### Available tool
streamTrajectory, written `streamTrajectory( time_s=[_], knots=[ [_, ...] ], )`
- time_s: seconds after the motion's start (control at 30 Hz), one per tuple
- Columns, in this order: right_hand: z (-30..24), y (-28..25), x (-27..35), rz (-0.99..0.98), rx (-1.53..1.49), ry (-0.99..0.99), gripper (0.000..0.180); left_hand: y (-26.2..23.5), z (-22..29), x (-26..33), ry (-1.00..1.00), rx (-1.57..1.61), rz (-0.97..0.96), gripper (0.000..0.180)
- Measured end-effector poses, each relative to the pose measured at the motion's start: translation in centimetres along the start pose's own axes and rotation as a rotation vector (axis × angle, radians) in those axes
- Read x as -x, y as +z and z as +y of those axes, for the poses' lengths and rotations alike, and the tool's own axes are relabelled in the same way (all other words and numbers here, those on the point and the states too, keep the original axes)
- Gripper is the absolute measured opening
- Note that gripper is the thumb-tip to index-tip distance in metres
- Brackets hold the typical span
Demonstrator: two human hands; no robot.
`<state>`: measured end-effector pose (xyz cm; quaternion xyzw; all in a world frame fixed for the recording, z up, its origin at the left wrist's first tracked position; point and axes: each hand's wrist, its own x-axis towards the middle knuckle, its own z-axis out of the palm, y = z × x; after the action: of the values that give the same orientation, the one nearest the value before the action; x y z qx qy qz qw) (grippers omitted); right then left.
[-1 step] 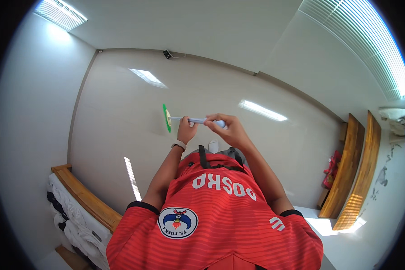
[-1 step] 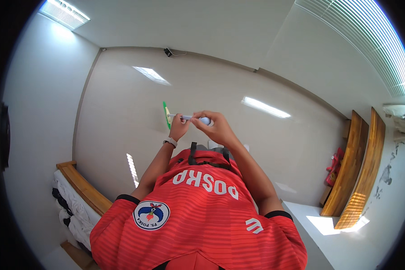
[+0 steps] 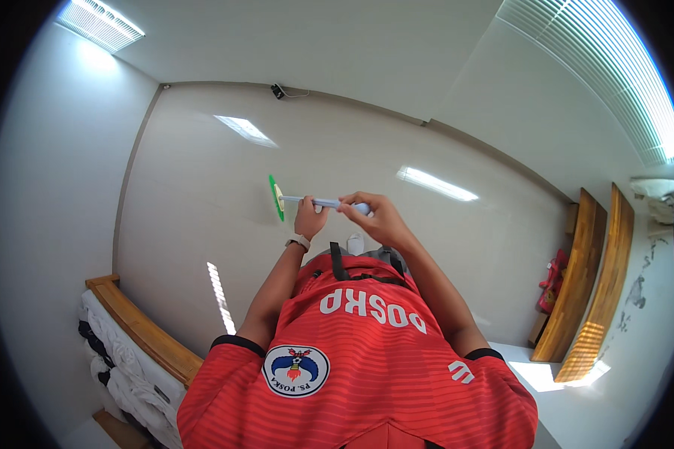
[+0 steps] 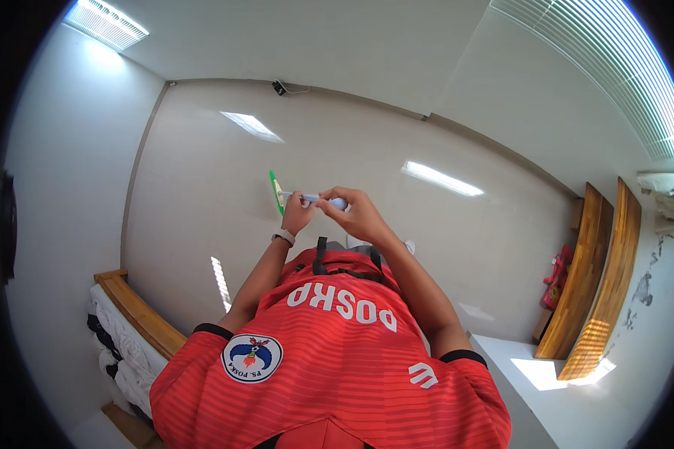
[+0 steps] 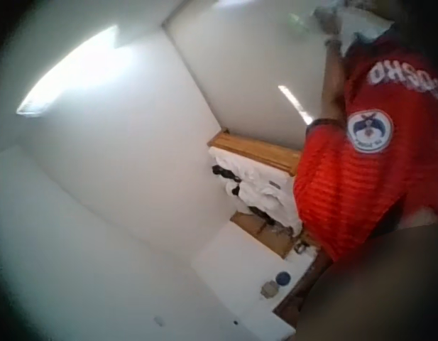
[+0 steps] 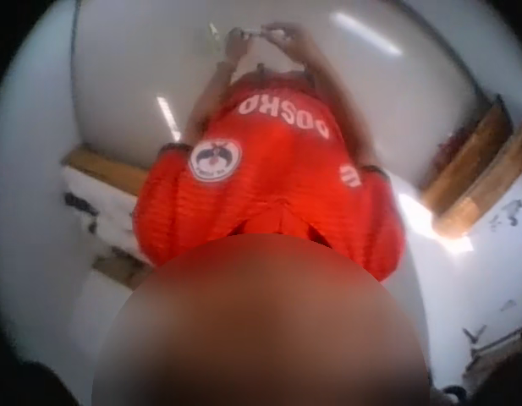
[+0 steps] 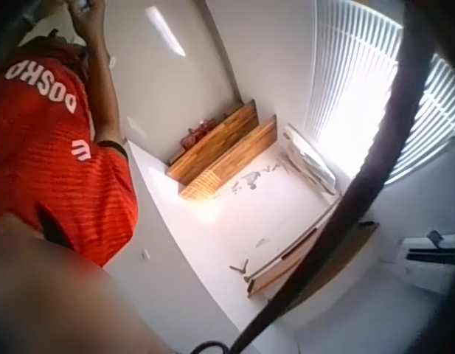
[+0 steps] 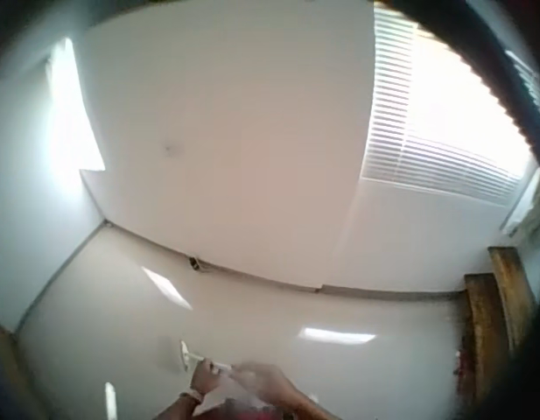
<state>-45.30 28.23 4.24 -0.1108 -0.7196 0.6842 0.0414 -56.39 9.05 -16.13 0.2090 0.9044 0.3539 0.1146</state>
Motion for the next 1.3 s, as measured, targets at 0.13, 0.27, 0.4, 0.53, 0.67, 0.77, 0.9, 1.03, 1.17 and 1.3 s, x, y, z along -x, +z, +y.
streamTrajectory(
  time_s=[0.13, 0.27, 0.4, 0.53, 0.67, 0.77, 0.9, 1.03, 1.17, 1.3],
  knots=[
    [2.7, 2.3, -0.8, -0.111, 0.163, -0.020, 0.020, 1.9, -1.7, 0.4, -0.077, -0.111, -0.006, 0.048],
    [-0.8, 3.8, -0.7, -0.107, 0.179, -0.104, 0.021, 2.8, -3.1, 0.5, 0.017, 0.042, -0.320, 0.039],
    [0.6, 2.5, -0.6, -0.077, 0.329, -0.169, 0.020, -0.7, 7.5, 0.9, 0.036, 0.554, -0.677, 0.027],
    [0.4, 3.6, -0.9, -0.167, 0.419, -0.200, 0.019, -0.1, 7.0, 1.4, 0.159, 0.578, -0.661, 0.028],
    [4.6, 3.2, -1.6, -0.103, 0.540, -0.254, 0.016, 2.4, 5.2, 1.7, 0.339, 0.601, -0.694, 0.029],
    [7.7, 3.1, -2.8, -0.077, 0.611, -0.268, 0.014, 4.4, 3.1, 1.2, 0.485, 0.508, -0.729, 0.037],
    [10.1, 2.2, -3.3, -0.049, 0.763, -0.268, 0.015, 4.6, 3.6, 1.0, 0.323, 0.337, -0.955, 0.051],
    [10.7, 1.4, -3.0, 0.003, 0.635, -0.165, 0.025, 1.9, 6.3, 1.0, 0.108, 0.171, -0.885, 0.059],
    [3.4, 1.2, -3.2, -0.001, 0.458, 0.064, 0.033, 1.2, 6.4, 1.0, 0.177, 0.392, -0.862, 0.067],
    [-4.6, 0.8, -2.1, 0.063, 0.224, 0.052, 0.034, 1.8, 7.6, 0.7, 0.080, 0.440, -0.894, 0.070]
  ],
)
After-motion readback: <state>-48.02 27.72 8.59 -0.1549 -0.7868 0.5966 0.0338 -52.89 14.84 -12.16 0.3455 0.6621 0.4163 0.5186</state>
